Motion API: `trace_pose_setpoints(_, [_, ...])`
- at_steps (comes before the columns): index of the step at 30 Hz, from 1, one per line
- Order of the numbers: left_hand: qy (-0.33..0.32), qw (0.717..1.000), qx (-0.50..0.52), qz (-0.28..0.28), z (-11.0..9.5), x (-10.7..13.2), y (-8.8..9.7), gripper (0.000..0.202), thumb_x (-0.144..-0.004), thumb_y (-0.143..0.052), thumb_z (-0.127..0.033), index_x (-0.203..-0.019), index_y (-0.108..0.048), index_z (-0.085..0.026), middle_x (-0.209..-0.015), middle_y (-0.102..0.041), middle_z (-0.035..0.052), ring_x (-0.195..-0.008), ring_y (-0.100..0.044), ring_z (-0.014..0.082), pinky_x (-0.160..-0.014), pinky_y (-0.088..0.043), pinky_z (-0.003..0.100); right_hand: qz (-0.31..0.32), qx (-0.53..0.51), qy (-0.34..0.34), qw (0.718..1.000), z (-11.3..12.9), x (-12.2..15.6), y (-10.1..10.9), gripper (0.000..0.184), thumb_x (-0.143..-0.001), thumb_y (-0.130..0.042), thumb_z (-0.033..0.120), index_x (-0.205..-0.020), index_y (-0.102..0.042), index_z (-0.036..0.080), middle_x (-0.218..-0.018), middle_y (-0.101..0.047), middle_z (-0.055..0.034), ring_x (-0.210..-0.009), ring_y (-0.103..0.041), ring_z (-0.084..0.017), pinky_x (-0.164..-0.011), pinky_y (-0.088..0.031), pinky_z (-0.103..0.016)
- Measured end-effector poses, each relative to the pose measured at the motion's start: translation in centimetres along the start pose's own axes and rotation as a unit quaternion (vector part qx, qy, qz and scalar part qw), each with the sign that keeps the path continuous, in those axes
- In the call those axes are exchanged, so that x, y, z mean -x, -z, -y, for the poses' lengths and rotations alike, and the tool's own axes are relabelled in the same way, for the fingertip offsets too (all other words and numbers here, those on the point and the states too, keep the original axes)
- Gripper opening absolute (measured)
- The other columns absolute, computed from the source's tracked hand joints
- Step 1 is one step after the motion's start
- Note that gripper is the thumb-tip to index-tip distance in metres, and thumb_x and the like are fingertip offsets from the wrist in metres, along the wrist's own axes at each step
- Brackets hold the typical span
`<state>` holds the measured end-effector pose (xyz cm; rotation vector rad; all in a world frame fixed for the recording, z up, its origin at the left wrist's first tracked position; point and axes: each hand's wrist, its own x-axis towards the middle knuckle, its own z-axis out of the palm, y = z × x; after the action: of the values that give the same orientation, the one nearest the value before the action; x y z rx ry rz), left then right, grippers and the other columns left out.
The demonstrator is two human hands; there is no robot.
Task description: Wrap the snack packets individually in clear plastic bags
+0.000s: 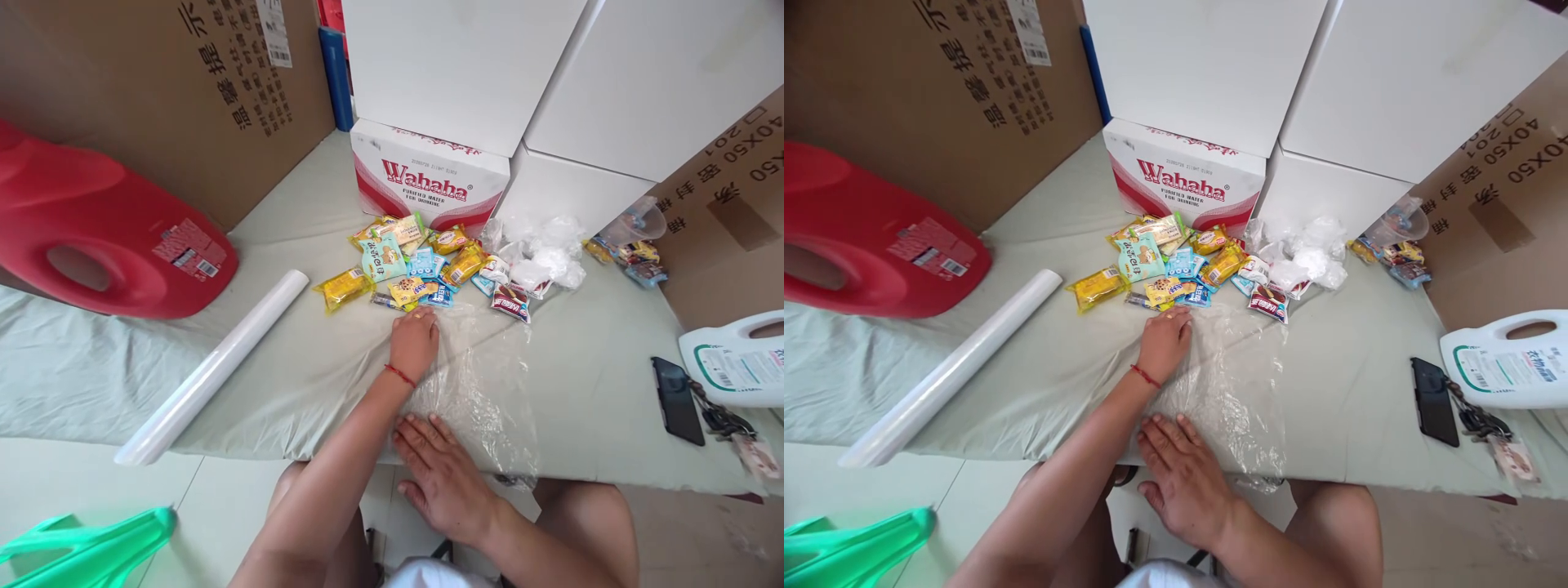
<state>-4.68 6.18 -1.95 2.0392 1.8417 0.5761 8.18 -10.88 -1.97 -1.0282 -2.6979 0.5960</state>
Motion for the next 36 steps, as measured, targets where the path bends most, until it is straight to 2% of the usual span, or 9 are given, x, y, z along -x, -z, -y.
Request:
trace_pose_setpoints(7, [-0.02, 0.998, -0.061, -0.019, -1.3, 1.1, -0.4, 0.039, -0.104, -0.038, -0.033, -0.126, -0.067, -0.018, -0.145, -0.063, 0.0133, -0.141, -0.051, 0.0293, -0.116, -0.03, 0.058, 0.06, -0.063, -0.003, 0.996, 0.9, 0.8, 0.1, 0.06, -0.104, -0.05, 0.033, -0.16, -0.034, 0.017, -0.164, -0.039, -0.0094, -0.155, -0.029, -0.024, -0.13, -0.015, -0.055])
trace_pose_setpoints(10, [-0.031, 0.996, -0.077, -0.024, -1.3, 1.7, -1.0, 0.045, -0.105, -0.035, -0.037, -0.136, -0.061, -0.019, -0.152, -0.056, 0.012, -0.147, -0.043, 0.0298, -0.12, -0.023, 0.063, 0.033, -0.146, 0.033, 0.988, 0.7, 1.6, 1.8, 0.042, -0.103, -0.052, 0.033, -0.142, -0.058, 0.019, -0.147, -0.061, -0.0073, -0.145, -0.046, -0.02, -0.127, -0.029, -0.046])
trace_pose_setpoints(13, [-0.035, 0.996, -0.085, -0.017, -1.0, 2.0, -1.4, 0.049, -0.104, -0.033, -0.037, -0.145, -0.054, -0.019, -0.159, -0.048, 0.0111, -0.15, -0.038, 0.0283, -0.121, -0.022, 0.063, -0.067, -0.214, 0.018, 0.974, -0.2, 1.5, 4.4, 0.029, -0.103, -0.05, 0.025, -0.125, -0.069, 0.023, -0.117, -0.077, -0.0039, -0.123, -0.064, -0.015, -0.112, -0.049, -0.034])
trace_pose_setpoints(17, [-0.03, 0.995, -0.092, -0.01, -1.0, 2.1, -1.5, 0.055, -0.105, -0.028, -0.038, -0.151, -0.048, -0.015, -0.162, -0.043, 0.0125, -0.152, -0.036, 0.0267, -0.124, -0.018, 0.063, -0.177, -0.077, -0.05, 0.98, -4.6, -0.3, 6.7, 0.045, -0.105, -0.045, 0.026, -0.148, -0.051, 0.021, -0.144, -0.062, -0.0116, -0.142, -0.05, -0.022, -0.119, -0.041, -0.047])
trace_pose_setpoints(22, [-0.029, 0.994, -0.101, -0.004, -1.1, 2.2, -1.7, 0.062, -0.105, -0.024, -0.044, -0.157, -0.04, -0.013, -0.165, -0.036, 0.0157, -0.155, -0.03, 0.0272, -0.126, -0.012, 0.063, -0.084, 0.124, -0.171, 0.974, -13.6, -0.6, 6.3, 0.054, -0.107, -0.036, 0.04, -0.158, -0.041, 0.02, -0.164, -0.038, -0.0116, -0.156, -0.027, -0.027, -0.126, -0.018, -0.06])
trace_pose_setpoints(25, [-0.031, 0.995, -0.099, -0.001, -0.9, 2.3, -1.9, 0.066, -0.105, -0.022, -0.048, -0.158, -0.038, -0.012, -0.165, -0.035, 0.0167, -0.157, -0.025, 0.0275, -0.127, -0.008, 0.062, -0.078, 0.133, -0.218, 0.964, -17.2, 0.9, 6.9, 0.053, -0.108, -0.031, 0.041, -0.155, -0.044, 0.021, -0.164, -0.039, -0.0114, -0.154, -0.032, -0.028, -0.124, -0.024, -0.059])
trace_pose_setpoints(28, [-0.035, 0.996, -0.087, -0.004, -0.7, 2.3, -2.0, 0.067, -0.105, -0.022, -0.049, -0.158, -0.037, -0.011, -0.166, -0.033, 0.0156, -0.158, -0.023, 0.0266, -0.128, -0.004, 0.06, -0.13, 0.101, -0.216, 0.963, -17.8, 1.4, 8.7, 0.05, -0.107, -0.034, 0.042, -0.141, -0.059, 0.017, -0.15, -0.056, -0.0149, -0.141, -0.05, -0.028, -0.117, -0.039, -0.051])
trace_pose_setpoints(32, [-0.039, 0.996, -0.078, -0.002, -0.7, 2.3, -2.1, 0.066, -0.104, -0.026, -0.047, -0.158, -0.038, -0.01, -0.167, -0.032, 0.0155, -0.158, -0.021, 0.0266, -0.129, -0.002, 0.058, -0.165, 0.103, -0.201, 0.96, -16.2, -2.1, 11.7, 0.041, -0.106, -0.036, 0.04, -0.117, -0.071, 0.021, -0.114, -0.074, -0.0096, -0.11, -0.066, -0.024, -0.1, -0.051, -0.04])
trace_pose_setpoints(36, [-0.041, 0.996, -0.076, -0.003, -0.7, 2.3, -2.0, 0.066, -0.105, -0.026, -0.047, -0.158, -0.037, -0.01, -0.167, -0.031, 0.0157, -0.158, -0.022, 0.026, -0.129, -0.002, 0.058, -0.087, 0.164, -0.177, 0.967, -15.6, -9.1, 13.4, 0.037, -0.105, -0.038, 0.032, -0.113, -0.072, 0.019, -0.107, -0.074, -0.0097, -0.105, -0.064, -0.025, -0.094, -0.048, -0.036])
